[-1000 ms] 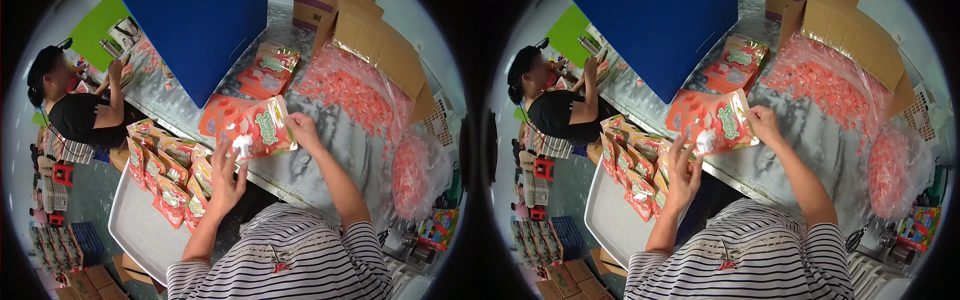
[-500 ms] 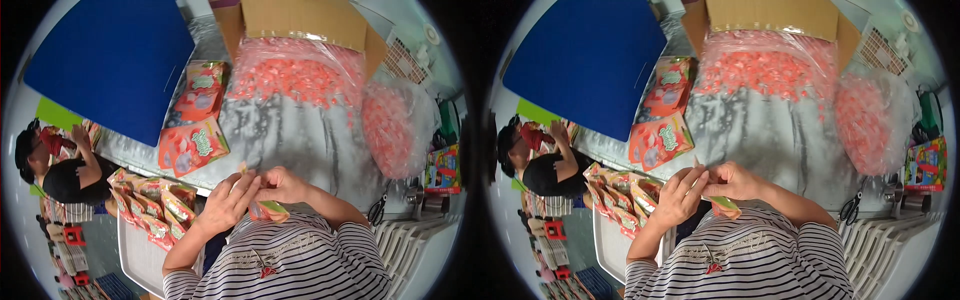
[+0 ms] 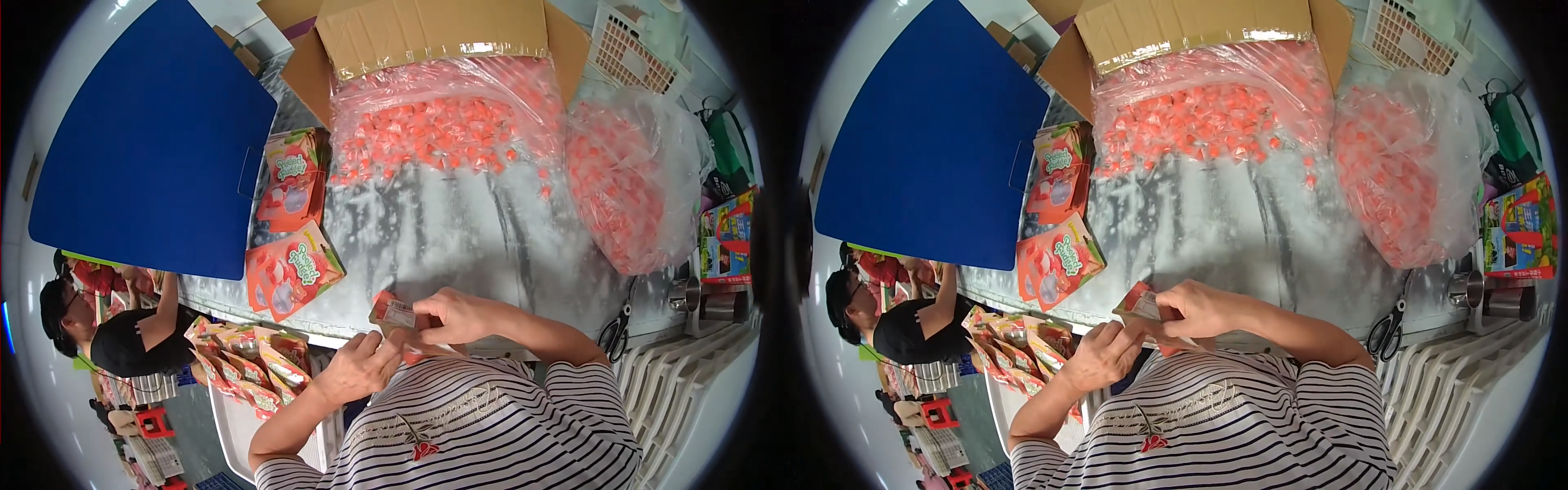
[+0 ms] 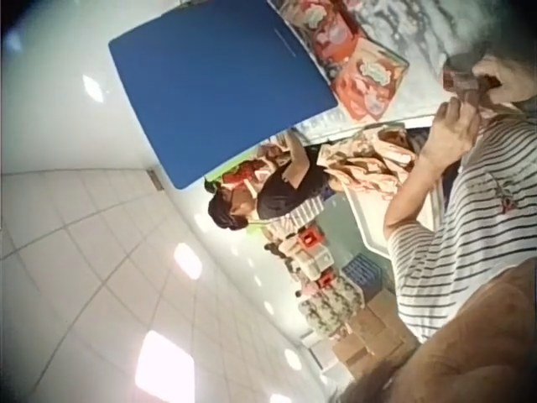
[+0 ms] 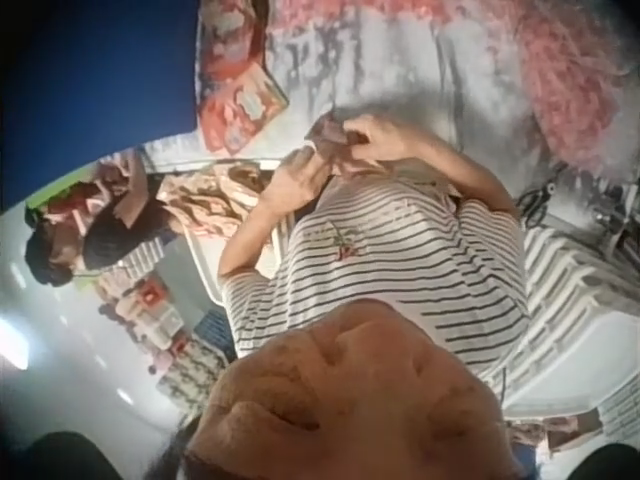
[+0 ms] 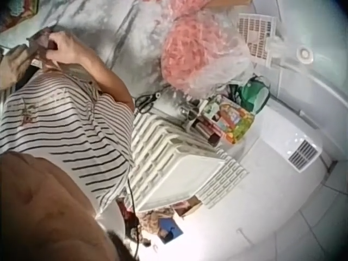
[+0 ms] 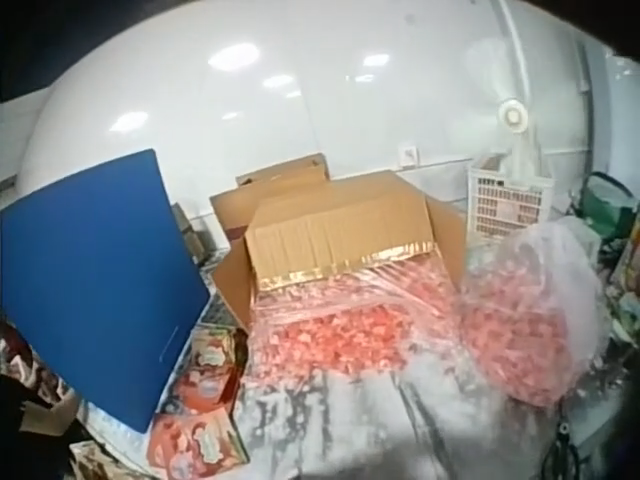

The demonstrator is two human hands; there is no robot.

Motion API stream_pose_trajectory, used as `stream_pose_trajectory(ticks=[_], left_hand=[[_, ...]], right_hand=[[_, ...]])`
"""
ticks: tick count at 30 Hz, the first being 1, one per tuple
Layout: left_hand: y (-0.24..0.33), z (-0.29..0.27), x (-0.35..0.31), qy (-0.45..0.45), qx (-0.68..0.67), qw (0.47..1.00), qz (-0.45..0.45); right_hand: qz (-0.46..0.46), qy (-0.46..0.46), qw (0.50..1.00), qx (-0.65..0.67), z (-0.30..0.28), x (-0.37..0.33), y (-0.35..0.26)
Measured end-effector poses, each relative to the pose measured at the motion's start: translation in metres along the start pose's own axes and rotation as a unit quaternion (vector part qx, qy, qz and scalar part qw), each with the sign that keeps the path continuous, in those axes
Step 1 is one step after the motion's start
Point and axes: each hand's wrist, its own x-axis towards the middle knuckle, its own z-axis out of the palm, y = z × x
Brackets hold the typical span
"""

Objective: Placing small individual candies into printed plastic pouches.

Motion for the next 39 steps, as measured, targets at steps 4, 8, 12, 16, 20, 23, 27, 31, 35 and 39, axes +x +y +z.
stream_pose_trajectory(ticks=[4, 8, 12, 16, 20, 23, 27, 31, 35, 39], left_hand=[[0.000, 0.003, 0.017, -0.006, 0.015, 0.999, 0.036], [-0.004, 0.004, 0.028, -0.009, 0.061, 0.997, 0.056], [-0.005, 0.000, 0.029, -0.051, 0.036, 0.997, 0.053], [-0.002, -0.001, 0.017, -0.077, 0.032, 0.996, 0.015], [-0.007, 0.008, 0.021, -0.069, 0.053, 0.995, -0.050], [-0.014, 0.011, 0.026, -0.063, 0.018, 0.995, -0.076], [-0.017, 0.015, 0.029, -0.072, -0.077, 0.993, -0.061], [-0.003, 0.007, 0.036, -0.086, -0.136, 0.987, 0.015], [-0.011, -0.021, 0.039, -0.106, -0.228, 0.968, -0.025], [-0.005, -0.022, 0.021, -0.023, -0.203, 0.959, -0.197]], right_hand=[[-0.027, 0.075, 0.996, -0.041, 0.002, -0.004, 0.002], [-0.021, 0.108, 0.990, -0.086, 0.000, 0.005, 0.011], [-0.054, 0.232, 0.957, -0.165, 0.006, 0.017, 0.039], [-0.005, 0.195, 0.976, -0.096, -0.007, 0.012, 0.013], [-0.004, 0.171, 0.984, -0.049, -0.003, 0.016, 0.014], [-0.022, 0.147, 0.988, -0.045, 0.001, 0.014, 0.013], [-0.025, 0.088, 0.972, -0.215, -0.005, 0.014, 0.030], [0.081, 0.102, 0.990, -0.050, -0.015, 0.026, 0.040], [0.019, 0.032, 0.999, -0.016, -0.020, 0.030, 0.048], [-0.068, 0.247, 0.951, -0.175, -0.089, 0.041, 0.094]])
